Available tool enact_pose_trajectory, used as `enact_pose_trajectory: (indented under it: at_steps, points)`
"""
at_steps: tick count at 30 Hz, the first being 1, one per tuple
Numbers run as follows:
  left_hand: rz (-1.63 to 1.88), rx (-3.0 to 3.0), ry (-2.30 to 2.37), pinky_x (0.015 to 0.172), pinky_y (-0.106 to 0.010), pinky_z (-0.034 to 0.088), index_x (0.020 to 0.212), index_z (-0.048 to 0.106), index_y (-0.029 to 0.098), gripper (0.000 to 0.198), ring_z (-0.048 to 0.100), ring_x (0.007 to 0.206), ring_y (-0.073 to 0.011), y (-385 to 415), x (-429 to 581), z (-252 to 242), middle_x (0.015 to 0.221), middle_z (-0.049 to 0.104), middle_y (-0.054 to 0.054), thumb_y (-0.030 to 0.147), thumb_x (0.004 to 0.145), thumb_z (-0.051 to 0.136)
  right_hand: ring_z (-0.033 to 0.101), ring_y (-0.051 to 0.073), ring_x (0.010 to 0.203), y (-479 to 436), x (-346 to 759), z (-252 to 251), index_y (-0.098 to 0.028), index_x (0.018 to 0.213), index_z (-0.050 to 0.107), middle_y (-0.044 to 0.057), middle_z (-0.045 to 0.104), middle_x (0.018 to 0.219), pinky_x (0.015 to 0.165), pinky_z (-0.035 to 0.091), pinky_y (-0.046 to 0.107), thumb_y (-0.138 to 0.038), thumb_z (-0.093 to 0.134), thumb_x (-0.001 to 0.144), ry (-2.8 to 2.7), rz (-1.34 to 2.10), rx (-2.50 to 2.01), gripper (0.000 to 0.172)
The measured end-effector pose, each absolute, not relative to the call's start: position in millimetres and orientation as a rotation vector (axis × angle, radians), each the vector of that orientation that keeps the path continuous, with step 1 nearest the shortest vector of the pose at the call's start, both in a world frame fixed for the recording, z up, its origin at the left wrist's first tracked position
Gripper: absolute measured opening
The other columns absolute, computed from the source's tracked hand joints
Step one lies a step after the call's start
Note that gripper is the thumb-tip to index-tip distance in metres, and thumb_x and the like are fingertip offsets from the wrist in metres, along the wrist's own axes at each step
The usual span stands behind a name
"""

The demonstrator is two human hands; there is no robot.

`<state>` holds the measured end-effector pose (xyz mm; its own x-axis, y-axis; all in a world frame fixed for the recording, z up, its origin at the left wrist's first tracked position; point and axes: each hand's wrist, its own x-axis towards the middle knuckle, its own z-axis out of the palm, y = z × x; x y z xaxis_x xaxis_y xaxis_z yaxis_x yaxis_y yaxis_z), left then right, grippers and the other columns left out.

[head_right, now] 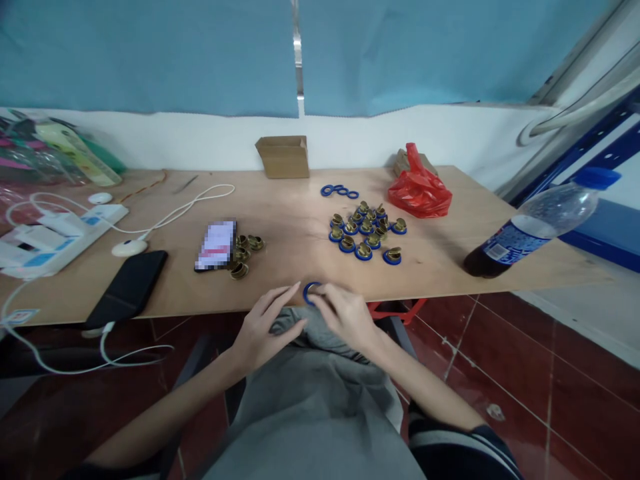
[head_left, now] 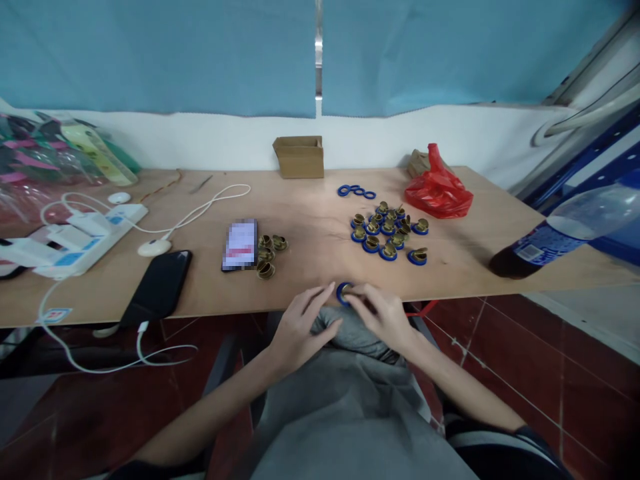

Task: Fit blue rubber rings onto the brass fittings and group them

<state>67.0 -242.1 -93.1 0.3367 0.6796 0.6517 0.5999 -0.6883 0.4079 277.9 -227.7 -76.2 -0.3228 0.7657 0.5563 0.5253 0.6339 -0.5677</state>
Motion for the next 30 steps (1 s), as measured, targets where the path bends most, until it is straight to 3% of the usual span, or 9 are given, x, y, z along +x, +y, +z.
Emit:
enact_pose_trajectory:
  at_steps: [4, 8, 13, 19, 26, 30]
  points:
    - [1.215, 2.484, 1.198, 0.099, -0.04, 0.057, 0.133, 0.056, 0.021, 0.041, 0.067, 0.115, -0.0259, -239, 67, -95, 0.125, 0.068, -0.012, 0.019, 0.093, 0.063, 0.057, 0.014, 0.048, -203, 316, -69, -0.021, 0.079, 0.063, -0.002, 0.063, 0.058, 0.051, 0.041, 0.025, -0.041, 0.062, 0.097, -1.776, 0.191, -1.362, 0.027]
    - [1.169, 2.485, 1.155, 0.097, -0.04, 0.056, 0.117, 0.063, 0.02, 0.024, 0.068, 0.112, -0.0243, -237, 66, -97, 0.121, 0.069, -0.011, 0.014, 0.094, 0.06, 0.053, 0.014, 0.048, -187, 357, -67, -0.022, 0.063, 0.053, -0.002, 0.056, 0.052, 0.052, 0.036, 0.026, -0.048, 0.06, 0.093, -1.757, 0.138, -1.579, 0.041]
    - [1.156, 2.494, 1.138, 0.095, -0.04, 0.056, 0.112, 0.064, 0.02, 0.02, 0.068, 0.109, -0.0235, -236, 66, -98, 0.118, 0.069, -0.01, 0.012, 0.094, 0.059, 0.062, 0.02, 0.053, -177, 380, -71, -0.02, 0.087, 0.064, 0.001, 0.065, 0.058, 0.054, 0.039, 0.027, -0.051, 0.055, 0.094, -1.771, 0.06, -1.709, 0.032]
    - [1.144, 2.49, 1.156, 0.096, -0.039, 0.055, 0.109, 0.065, 0.02, 0.017, 0.068, 0.108, -0.0228, -235, 65, -100, 0.117, 0.069, -0.01, 0.012, 0.095, 0.058, 0.07, 0.024, 0.06, -173, 375, -76, -0.016, 0.115, 0.058, 0.007, 0.074, 0.076, 0.053, 0.038, 0.028, -0.038, 0.049, 0.096, -1.707, -0.164, -1.803, 0.03]
    - [1.222, 2.579, 1.234, 0.096, -0.038, 0.055, 0.109, 0.064, 0.021, 0.018, 0.067, 0.109, -0.0224, -221, 49, -91, 0.116, 0.07, -0.009, 0.012, 0.095, 0.058, 0.065, 0.018, 0.055, -189, 358, -76, -0.018, 0.104, 0.061, 0.002, 0.067, 0.066, 0.054, 0.041, 0.026, -0.033, 0.048, 0.099, -1.775, -0.239, -1.623, 0.02]
    - [1.279, 2.636, 1.609, 0.103, -0.045, 0.051, 0.118, 0.062, 0.018, 0.023, 0.064, 0.117, -0.0292, -207, 26, -80, 0.126, 0.066, -0.015, 0.017, 0.095, 0.059, 0.063, 0.016, 0.055, -194, 341, -80, -0.019, 0.1, 0.062, 0.001, 0.066, 0.066, 0.056, 0.043, 0.024, -0.029, 0.047, 0.1, -1.955, -0.142, -1.409, 0.018]
